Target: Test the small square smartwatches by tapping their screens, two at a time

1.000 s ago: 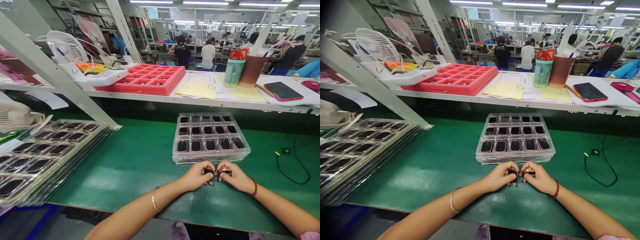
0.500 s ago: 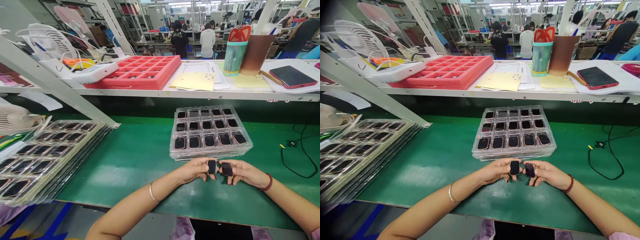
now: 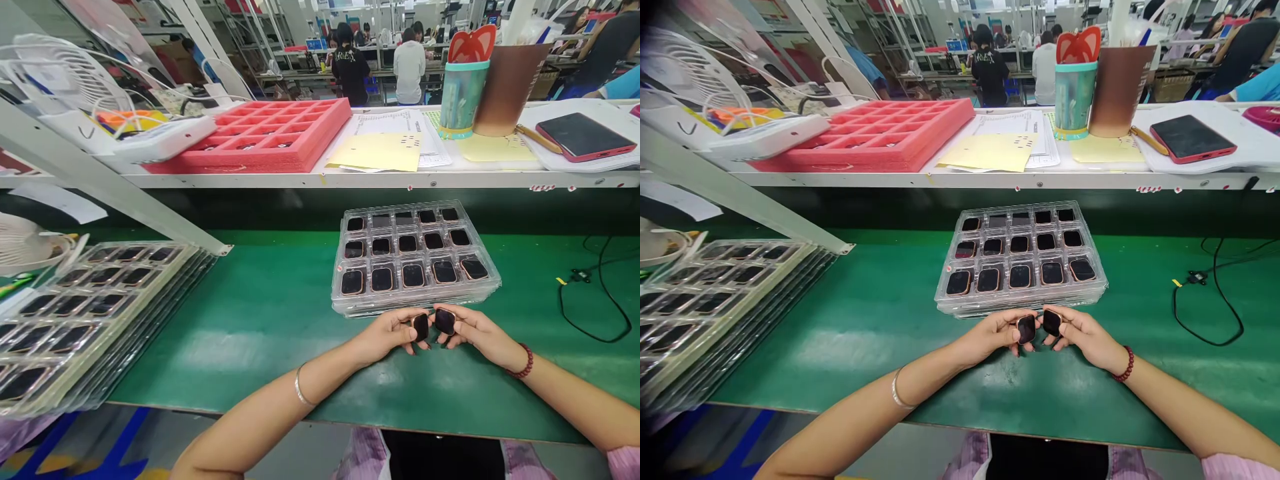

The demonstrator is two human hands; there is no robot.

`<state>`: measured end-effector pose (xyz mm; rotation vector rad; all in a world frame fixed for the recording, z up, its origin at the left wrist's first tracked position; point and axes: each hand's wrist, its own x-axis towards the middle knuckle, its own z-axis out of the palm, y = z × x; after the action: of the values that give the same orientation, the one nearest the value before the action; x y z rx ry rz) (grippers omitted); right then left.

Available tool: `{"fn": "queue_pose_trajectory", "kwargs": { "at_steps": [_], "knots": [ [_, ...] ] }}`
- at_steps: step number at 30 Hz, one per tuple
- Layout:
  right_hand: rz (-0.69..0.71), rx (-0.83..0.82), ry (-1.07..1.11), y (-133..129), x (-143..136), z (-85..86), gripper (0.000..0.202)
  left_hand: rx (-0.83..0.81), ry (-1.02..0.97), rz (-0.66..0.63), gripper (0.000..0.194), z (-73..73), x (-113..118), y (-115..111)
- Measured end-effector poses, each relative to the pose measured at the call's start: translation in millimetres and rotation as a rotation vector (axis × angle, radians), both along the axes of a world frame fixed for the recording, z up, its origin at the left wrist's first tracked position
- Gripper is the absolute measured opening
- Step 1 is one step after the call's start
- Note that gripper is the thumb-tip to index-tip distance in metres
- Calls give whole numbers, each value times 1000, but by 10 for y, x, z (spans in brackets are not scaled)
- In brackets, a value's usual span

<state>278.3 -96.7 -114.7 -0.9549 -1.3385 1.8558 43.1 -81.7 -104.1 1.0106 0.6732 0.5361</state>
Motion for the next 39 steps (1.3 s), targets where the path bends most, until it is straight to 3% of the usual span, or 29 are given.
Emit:
{"fn": "queue_pose_trajectory", "kwargs": {
  "at_steps": [5,13,26,39],
  "knots": [
    [6,60,-26,-21,-4,-1,45,-20,-7,-25,56,-5,-24,13],
    [-70,136,-52,-29,-22,25,37,-2,63,44,56,30,2,-10],
    [37,179,-55,-69,-43,99,27,140,199,29,41,69,30,-79],
    [14,179,-193,-83,-66,53,24,118,103,95,33,61,85,-111]
  ]
}}
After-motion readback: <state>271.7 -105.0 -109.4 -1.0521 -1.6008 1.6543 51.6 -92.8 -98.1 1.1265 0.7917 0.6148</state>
